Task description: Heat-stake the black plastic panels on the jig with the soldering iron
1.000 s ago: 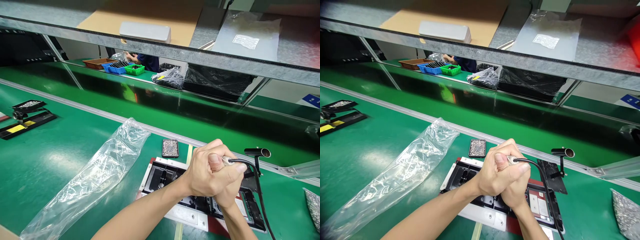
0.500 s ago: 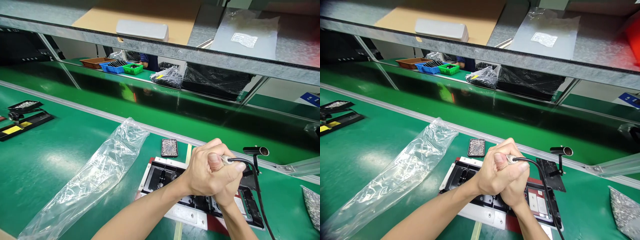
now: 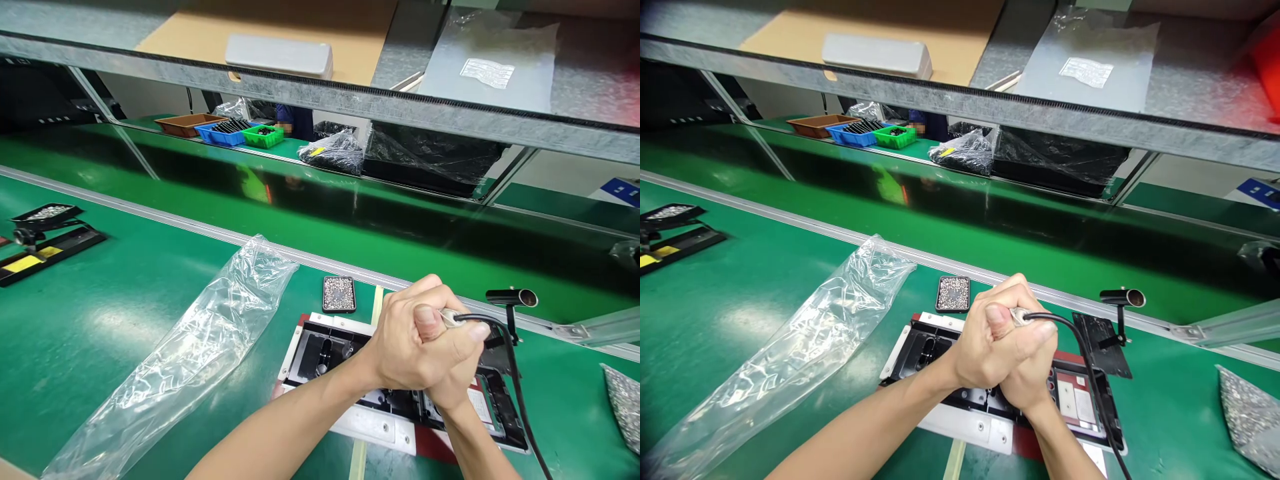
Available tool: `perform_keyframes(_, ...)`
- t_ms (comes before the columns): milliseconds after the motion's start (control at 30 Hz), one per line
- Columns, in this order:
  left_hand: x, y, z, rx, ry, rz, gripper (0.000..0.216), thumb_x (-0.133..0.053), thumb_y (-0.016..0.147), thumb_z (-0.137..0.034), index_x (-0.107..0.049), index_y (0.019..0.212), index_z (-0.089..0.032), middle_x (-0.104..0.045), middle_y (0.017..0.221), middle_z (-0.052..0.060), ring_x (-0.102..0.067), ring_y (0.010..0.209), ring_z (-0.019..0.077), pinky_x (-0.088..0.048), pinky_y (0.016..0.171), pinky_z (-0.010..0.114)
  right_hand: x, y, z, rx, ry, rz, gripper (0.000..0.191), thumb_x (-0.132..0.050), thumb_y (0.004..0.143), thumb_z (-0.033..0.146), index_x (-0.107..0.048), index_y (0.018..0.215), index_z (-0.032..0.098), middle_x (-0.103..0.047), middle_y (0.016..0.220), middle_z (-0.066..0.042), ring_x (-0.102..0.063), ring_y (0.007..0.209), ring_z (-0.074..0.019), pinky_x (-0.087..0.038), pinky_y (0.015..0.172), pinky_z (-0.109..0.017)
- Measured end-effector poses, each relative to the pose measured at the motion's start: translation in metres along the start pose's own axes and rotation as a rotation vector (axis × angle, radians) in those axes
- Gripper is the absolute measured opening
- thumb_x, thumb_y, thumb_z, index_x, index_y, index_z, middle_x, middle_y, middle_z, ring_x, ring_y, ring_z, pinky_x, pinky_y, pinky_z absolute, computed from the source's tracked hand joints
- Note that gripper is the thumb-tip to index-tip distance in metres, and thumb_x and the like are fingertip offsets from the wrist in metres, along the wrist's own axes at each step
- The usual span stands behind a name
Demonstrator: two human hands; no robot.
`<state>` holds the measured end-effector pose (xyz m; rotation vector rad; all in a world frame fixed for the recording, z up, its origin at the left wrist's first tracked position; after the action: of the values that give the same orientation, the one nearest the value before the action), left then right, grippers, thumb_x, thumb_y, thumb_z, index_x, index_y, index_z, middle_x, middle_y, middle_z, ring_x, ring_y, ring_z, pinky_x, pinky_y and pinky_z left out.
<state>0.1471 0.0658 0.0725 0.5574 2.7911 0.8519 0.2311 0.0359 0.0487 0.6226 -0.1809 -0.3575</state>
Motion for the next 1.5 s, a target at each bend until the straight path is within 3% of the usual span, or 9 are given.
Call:
perform_keyframes(267, -0.0002, -0.0004, -0.0002, -0.004, -0.017, -0.001, 0.03, -0.069, 0.088, -0.042, -0.058, 0.072, -0.019, -0.059, 0.07, 0.002, -0.054, 0.072, 0.0176, -0.045, 0.067, 0.032, -0.0009, -0.0014, -0.0026, -0.018, 0.015, 0.017, 0.039, -0.069, 0.091, 0.027, -0.044, 0.062, 0.019, -0.042, 0.057, 0.006, -0.041, 0.05, -0.0095, -0.032, 0.042, -0.022)
perform_keyframes(1133, 0.0001, -0.0019, 0.0014, 0.001, 0.002, -0.005, 0.026, -0.069, 0.086, -0.038, -0.06, 0.073, -0.018, -0.061, 0.073, 0.002, -0.056, 0.072, 0.0178, -0.045, 0.066, 0.032, 0.0001, -0.0029, -0.0051, -0.027, -0.001, -0.016, 0.035, -0.071, 0.09, 0.031, -0.048, 0.065, 0.02, -0.045, 0.058, 0.005, -0.041, 0.05, -0.0103, -0.035, 0.043, -0.023)
perform_keyframes(1500, -0.0002, -0.0014, -0.0026, 0.015, -0.021, -0.012, 0.028, -0.07, 0.086, -0.039, -0.059, 0.07, -0.018, -0.058, 0.072, 0.002, -0.054, 0.069, 0.0164, -0.042, 0.063, 0.031, 0.0005, -0.0045, -0.0044, -0.032, 0.029, 0.012, 0.042, -0.067, 0.093, 0.029, -0.041, 0.062, 0.02, -0.041, 0.057, 0.006, -0.038, 0.051, -0.0096, -0.033, 0.043, -0.022)
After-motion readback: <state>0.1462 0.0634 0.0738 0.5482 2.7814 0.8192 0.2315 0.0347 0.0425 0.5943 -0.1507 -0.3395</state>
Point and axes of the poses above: each hand's wrist, its own y-axis towards the middle knuckle, its own x-axis out of the back of the hand, z = x × y, the point moved 2 cm from there along y, towards the middle knuckle
